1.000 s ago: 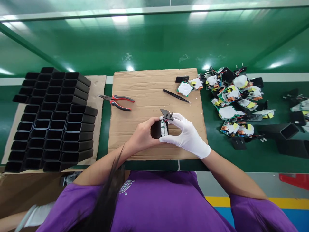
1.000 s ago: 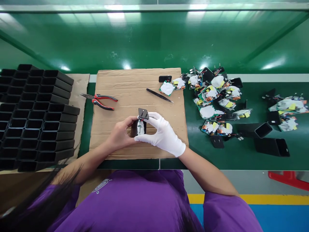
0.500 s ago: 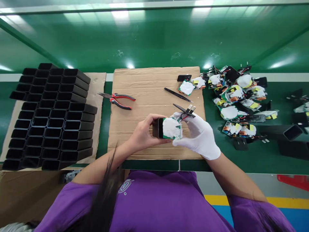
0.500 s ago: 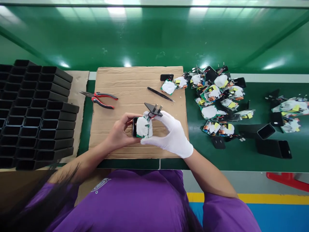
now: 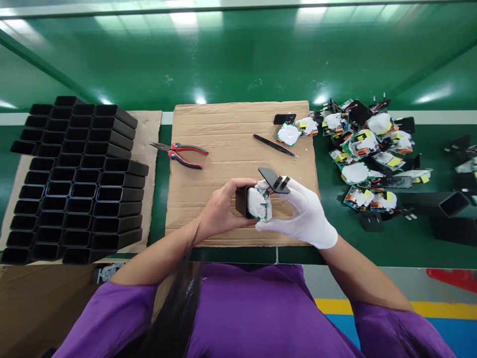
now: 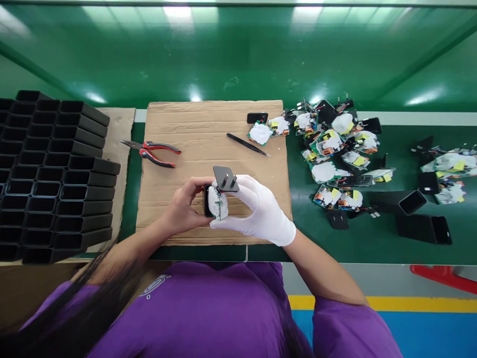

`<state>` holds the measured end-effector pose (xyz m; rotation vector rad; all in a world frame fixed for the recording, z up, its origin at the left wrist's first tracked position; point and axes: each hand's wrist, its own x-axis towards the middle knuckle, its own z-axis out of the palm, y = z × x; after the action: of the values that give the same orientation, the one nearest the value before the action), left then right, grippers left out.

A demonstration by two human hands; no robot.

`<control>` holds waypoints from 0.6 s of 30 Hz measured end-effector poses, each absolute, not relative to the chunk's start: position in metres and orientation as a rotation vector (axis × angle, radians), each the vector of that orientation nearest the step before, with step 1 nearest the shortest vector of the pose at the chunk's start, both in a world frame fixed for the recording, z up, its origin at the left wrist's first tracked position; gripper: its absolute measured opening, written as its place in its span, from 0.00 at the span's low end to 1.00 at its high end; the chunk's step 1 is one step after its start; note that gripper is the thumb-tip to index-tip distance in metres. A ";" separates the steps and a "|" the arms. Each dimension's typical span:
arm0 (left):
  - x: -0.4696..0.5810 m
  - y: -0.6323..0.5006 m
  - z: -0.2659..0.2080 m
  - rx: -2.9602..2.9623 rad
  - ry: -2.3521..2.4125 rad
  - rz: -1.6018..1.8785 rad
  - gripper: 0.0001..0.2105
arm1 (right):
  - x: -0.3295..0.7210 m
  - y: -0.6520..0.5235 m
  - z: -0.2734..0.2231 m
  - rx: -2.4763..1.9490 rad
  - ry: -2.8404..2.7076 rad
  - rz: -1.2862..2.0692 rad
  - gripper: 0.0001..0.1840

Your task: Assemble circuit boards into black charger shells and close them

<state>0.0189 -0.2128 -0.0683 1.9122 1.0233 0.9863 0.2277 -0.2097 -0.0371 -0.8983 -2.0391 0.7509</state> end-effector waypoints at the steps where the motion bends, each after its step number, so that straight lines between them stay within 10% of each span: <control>1: 0.019 -0.213 -0.068 1.918 1.021 0.985 0.33 | 0.228 -0.210 -0.037 -0.892 -2.043 0.748 0.32; 18: 0.019 -0.212 -0.068 1.985 0.969 1.041 0.34 | 0.224 -0.211 -0.040 -0.882 -2.053 0.669 0.31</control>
<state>0.0186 -0.2121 -0.0683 1.9855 0.9694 1.0413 0.2243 -0.2109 -0.0398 -0.8817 -2.0529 0.6687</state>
